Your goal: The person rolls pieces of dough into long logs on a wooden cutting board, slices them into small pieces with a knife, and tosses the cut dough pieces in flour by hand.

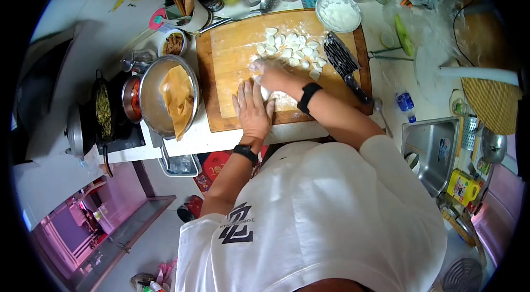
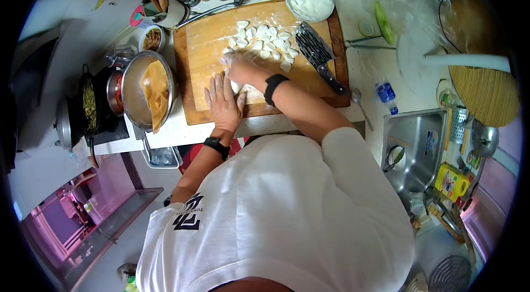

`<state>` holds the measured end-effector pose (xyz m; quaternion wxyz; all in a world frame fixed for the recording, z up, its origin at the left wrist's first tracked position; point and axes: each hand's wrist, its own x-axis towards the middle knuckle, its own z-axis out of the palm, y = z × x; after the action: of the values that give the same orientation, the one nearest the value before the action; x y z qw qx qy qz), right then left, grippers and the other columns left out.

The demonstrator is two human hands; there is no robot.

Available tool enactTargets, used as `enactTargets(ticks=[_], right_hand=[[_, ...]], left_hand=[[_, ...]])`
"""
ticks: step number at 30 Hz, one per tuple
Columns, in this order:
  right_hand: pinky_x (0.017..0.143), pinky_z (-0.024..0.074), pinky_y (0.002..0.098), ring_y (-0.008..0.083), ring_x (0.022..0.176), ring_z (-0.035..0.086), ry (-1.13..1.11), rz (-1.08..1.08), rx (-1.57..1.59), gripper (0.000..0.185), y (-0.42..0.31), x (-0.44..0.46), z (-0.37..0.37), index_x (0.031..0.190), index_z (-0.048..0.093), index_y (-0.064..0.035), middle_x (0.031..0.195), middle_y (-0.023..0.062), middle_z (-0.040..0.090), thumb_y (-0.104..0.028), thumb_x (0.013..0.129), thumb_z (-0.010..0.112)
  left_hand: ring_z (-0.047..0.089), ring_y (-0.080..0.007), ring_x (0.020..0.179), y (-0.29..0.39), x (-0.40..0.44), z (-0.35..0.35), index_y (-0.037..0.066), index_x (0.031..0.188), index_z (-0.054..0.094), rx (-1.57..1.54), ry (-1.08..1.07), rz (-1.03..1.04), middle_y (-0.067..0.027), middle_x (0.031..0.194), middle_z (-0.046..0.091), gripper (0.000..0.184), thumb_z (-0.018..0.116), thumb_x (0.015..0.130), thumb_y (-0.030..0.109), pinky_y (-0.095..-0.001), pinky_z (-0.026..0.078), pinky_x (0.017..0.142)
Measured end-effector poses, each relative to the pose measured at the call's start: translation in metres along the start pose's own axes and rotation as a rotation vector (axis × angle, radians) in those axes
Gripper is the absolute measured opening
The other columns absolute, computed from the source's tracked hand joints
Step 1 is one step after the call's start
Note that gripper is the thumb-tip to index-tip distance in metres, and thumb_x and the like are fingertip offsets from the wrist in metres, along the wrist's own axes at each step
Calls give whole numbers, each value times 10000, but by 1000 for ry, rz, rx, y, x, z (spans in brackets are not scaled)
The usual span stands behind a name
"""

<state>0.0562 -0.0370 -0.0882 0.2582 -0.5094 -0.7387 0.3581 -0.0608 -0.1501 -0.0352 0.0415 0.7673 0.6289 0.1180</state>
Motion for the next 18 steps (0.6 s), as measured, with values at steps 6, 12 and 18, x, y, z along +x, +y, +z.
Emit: enactTargets(ticks=[6, 12, 18], right_hand=[[836, 523, 444, 376, 966, 657, 160, 76, 123, 359, 11, -27, -59, 1199, 622, -78, 1053, 216, 679, -117, 843, 619], [714, 513, 374, 311, 789, 653, 37, 141, 315, 118, 24, -132, -77, 947, 635, -21, 880, 178, 665, -61, 844, 597], [666, 519, 372, 267, 698, 653, 115, 368, 324, 116, 26, -160, -90, 953, 630, -11, 796, 148, 661, -75, 867, 584]], left_hand=[[282, -446, 1434, 17, -32, -13, 0, 1486, 341, 2, -122, 54, -286, 1516, 350, 810, 653, 881, 438, -617, 176, 1156], [368, -462, 1382, 5, 51, 2, -12, 1454, 401, -8, 43, -25, -303, 1458, 424, 775, 576, 921, 523, -591, 234, 1145], [375, -467, 1375, -40, 136, 33, -26, 1432, 435, 9, 115, -197, -347, 1454, 405, 805, 519, 923, 592, -579, 239, 1150]])
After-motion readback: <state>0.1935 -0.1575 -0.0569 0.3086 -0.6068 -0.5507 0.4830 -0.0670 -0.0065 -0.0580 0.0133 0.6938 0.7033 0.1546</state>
